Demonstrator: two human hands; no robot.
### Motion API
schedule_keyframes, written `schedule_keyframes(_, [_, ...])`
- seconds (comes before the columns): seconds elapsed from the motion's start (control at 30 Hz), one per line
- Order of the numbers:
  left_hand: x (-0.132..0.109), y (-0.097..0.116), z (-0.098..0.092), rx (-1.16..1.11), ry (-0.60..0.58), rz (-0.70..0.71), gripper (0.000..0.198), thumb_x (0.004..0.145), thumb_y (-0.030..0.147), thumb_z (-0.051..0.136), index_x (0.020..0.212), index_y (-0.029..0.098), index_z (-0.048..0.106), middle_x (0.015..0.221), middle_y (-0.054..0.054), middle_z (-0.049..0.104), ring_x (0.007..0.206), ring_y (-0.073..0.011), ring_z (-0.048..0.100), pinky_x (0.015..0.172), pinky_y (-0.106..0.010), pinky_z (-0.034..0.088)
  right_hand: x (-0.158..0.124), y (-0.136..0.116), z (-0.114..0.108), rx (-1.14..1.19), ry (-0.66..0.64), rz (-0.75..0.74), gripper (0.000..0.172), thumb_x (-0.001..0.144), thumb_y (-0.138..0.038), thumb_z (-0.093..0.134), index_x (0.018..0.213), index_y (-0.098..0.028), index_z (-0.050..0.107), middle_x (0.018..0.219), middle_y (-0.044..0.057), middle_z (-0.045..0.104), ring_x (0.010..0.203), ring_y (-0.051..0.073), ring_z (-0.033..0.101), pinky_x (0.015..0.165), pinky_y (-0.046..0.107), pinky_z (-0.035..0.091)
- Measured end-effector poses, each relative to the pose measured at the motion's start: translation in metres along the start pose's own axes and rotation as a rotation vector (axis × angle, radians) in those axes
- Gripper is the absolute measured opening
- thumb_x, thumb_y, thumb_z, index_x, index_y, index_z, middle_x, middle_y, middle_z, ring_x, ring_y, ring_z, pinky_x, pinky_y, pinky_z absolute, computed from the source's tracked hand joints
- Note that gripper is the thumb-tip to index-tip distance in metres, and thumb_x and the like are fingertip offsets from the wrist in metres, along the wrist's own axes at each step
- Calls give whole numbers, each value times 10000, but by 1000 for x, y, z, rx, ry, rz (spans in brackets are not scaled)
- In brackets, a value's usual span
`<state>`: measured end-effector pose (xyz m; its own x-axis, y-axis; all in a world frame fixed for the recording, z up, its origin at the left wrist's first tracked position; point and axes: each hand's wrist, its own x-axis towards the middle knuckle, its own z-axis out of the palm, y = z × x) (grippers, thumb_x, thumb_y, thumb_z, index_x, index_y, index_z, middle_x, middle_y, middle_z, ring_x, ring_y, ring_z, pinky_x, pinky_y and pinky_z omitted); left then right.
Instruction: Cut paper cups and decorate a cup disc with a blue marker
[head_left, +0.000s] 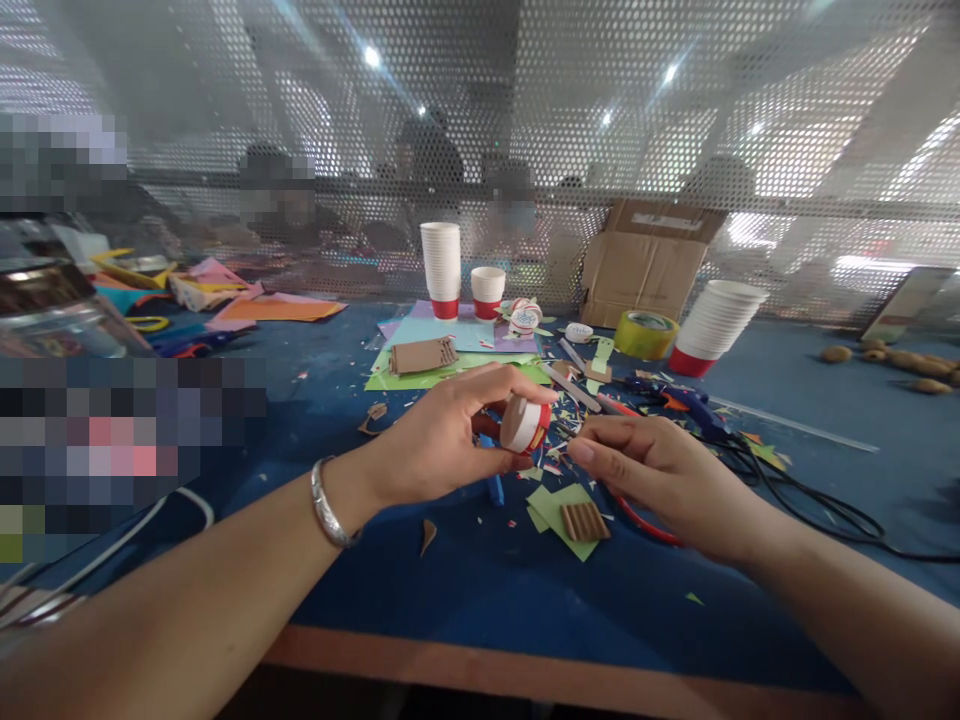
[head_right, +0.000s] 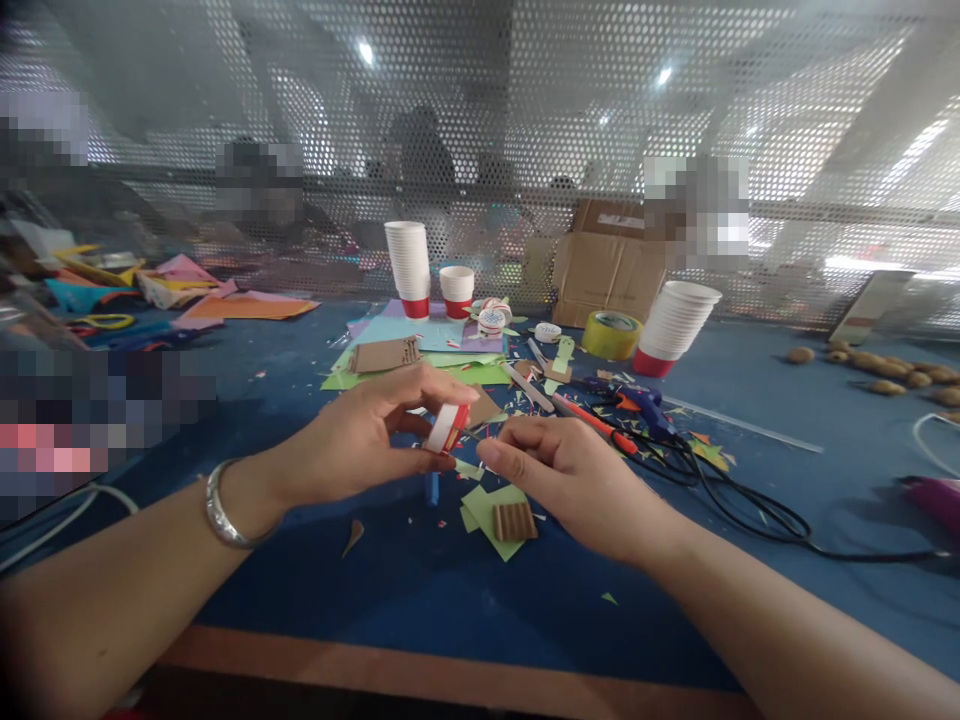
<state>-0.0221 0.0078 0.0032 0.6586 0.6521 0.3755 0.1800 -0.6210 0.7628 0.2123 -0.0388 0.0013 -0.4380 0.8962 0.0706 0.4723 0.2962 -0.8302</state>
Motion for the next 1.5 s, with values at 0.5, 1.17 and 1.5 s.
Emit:
schedule_keyframes(0.5, [0,1,-2,-40,-37,-65,478,773,139,778,1209,257,621,1209,-48,658,976,-163,683,852,-305,596,0,2,1,100,-19,47,461,945,-586,528,707,-192,498,688,-39,329,619,110,299,548,266,245])
schedule_keyframes(1.17, [-3,4,-5,28,-51,-74,472,766,118,772,1199,263,655,1291,-49,639,1072,-173,667,853,-285,589,-1,1,2,135,-80,82,448,946,-567,545,714,-186,510,650,-51,343,570,86,289,510,255,220])
schedule_keyframes(1.5, [-2,5,-5,199,6,35,453,772,67,707,1180,258,656,1231,-47,655,1103,-193,641,832,-292,583,-2,-2,4,262,-44,126,446,906,-560,617,696,-179,517,614,-67,337,526,66,280,459,237,212])
